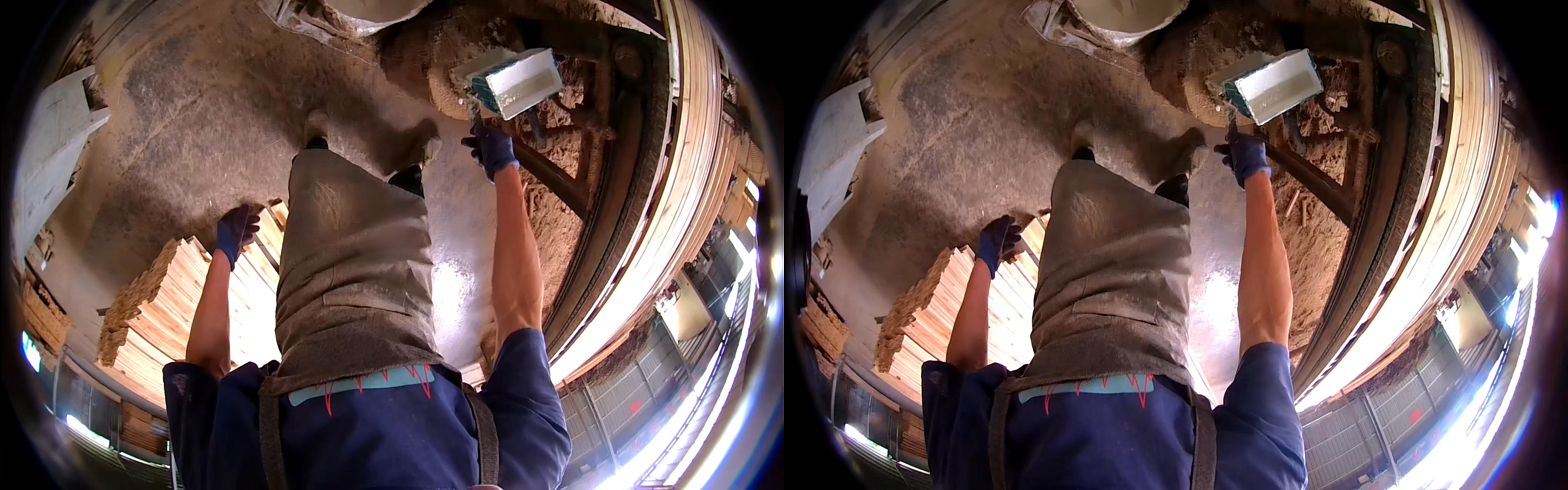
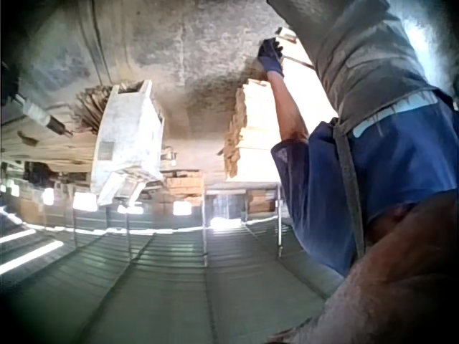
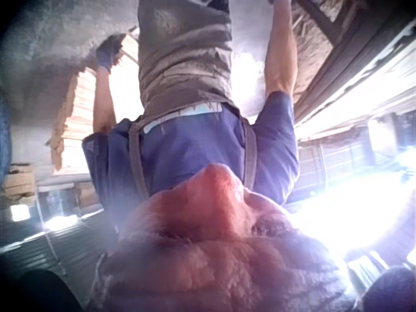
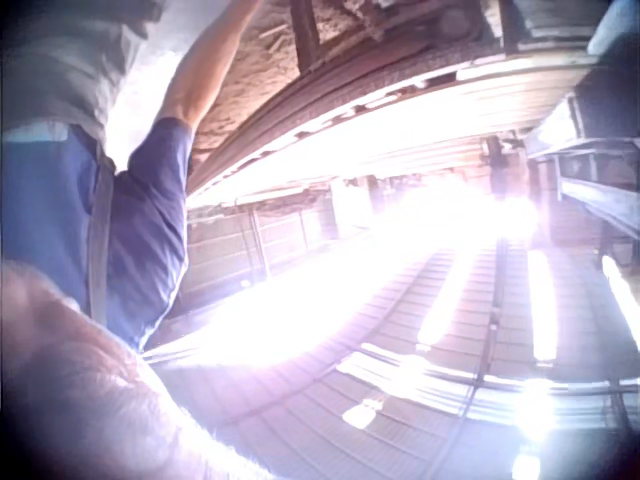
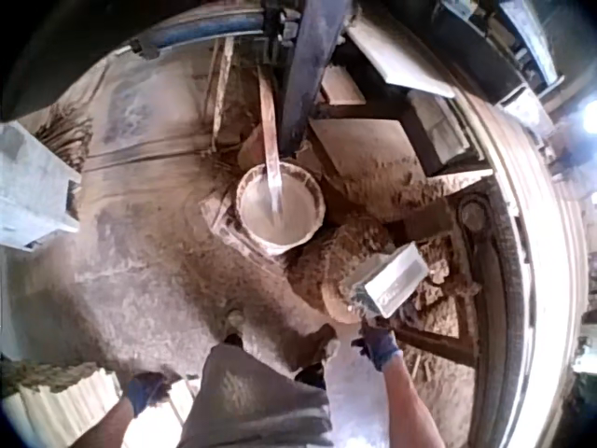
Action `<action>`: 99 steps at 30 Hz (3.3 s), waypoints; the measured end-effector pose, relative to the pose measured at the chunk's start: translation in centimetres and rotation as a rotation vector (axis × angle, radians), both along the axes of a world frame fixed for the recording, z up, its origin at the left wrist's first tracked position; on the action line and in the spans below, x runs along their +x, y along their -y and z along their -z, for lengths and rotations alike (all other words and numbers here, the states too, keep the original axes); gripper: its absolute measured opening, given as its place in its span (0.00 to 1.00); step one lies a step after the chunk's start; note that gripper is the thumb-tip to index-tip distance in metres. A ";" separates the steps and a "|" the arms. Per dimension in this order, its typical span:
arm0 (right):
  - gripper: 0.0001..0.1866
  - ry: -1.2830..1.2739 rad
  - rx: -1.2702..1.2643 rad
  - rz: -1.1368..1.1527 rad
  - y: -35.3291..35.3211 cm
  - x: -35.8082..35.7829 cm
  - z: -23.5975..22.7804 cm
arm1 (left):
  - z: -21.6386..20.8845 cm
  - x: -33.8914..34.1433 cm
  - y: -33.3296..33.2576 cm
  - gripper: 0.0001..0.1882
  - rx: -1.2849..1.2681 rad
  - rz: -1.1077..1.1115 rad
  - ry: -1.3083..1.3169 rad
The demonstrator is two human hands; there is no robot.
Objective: The person installs wooden planks onto a curved metal framework. They use a putty knife to apply a white substance into the gaps between the planks and then place additional planks onto the structure. The person handles the planks and tools with gloved hands.
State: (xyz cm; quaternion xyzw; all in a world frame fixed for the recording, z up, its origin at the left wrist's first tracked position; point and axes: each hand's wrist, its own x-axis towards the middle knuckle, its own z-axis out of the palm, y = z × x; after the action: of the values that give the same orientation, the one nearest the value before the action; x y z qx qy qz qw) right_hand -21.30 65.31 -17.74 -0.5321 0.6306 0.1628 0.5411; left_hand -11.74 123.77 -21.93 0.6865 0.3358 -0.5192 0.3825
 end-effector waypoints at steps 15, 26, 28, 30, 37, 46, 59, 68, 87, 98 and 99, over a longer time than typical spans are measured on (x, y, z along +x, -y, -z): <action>0.16 0.129 0.045 -0.153 0.5 -2.1 -1.3 | -3.1 -2.3 3.6 0.22 -0.133 0.039 0.010; 0.21 0.584 0.164 -0.313 -3.0 -6.2 -6.4 | -2.8 -4.0 2.8 0.23 -0.085 -0.055 0.003; 0.21 0.594 0.130 -0.260 -2.8 -6.8 -9.2 | -3.6 -4.4 3.0 0.23 -0.063 -0.021 -0.012; 0.21 0.561 -0.008 -0.305 -1.5 -6.4 -12.3 | -4.9 -4.4 3.7 0.24 -0.014 0.015 -0.038; 0.19 0.023 -0.911 -0.762 2.1 -4.3 -11.8 | -5.4 -4.2 3.7 0.24 -0.030 0.009 -0.020; 0.20 -0.058 -0.932 -0.902 -2.8 -7.7 -13.2 | -5.4 -4.2 3.9 0.24 -0.037 -0.029 -0.040; 0.11 0.197 -0.307 -0.930 6.6 -6.9 5.5 | -6.5 -4.6 1.7 0.23 0.068 -0.032 -0.095; 0.07 0.368 -0.013 -0.388 4.1 -6.5 -1.9 | -6.2 -5.0 3.8 0.24 0.013 -0.065 -0.079; 0.24 -0.268 -0.514 -1.050 2.9 -3.9 8.1 | -4.2 -4.9 0.3 0.23 -0.029 -0.148 -0.123; 0.12 -0.389 -0.659 -1.395 2.5 -5.1 11.4 | -2.6 -2.4 -2.0 0.22 -0.003 -0.199 -0.119; 0.09 -0.359 -0.757 -1.509 2.3 -5.4 11.2 | -2.6 -2.0 -2.2 0.22 -0.002 -0.199 -0.112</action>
State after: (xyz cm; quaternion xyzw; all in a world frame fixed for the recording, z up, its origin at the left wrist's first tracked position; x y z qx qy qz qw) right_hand -26.65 62.98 -28.94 -0.9193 0.1963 0.3394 -0.0334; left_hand -13.69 125.97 -19.31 0.6192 0.4227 -0.5167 0.4136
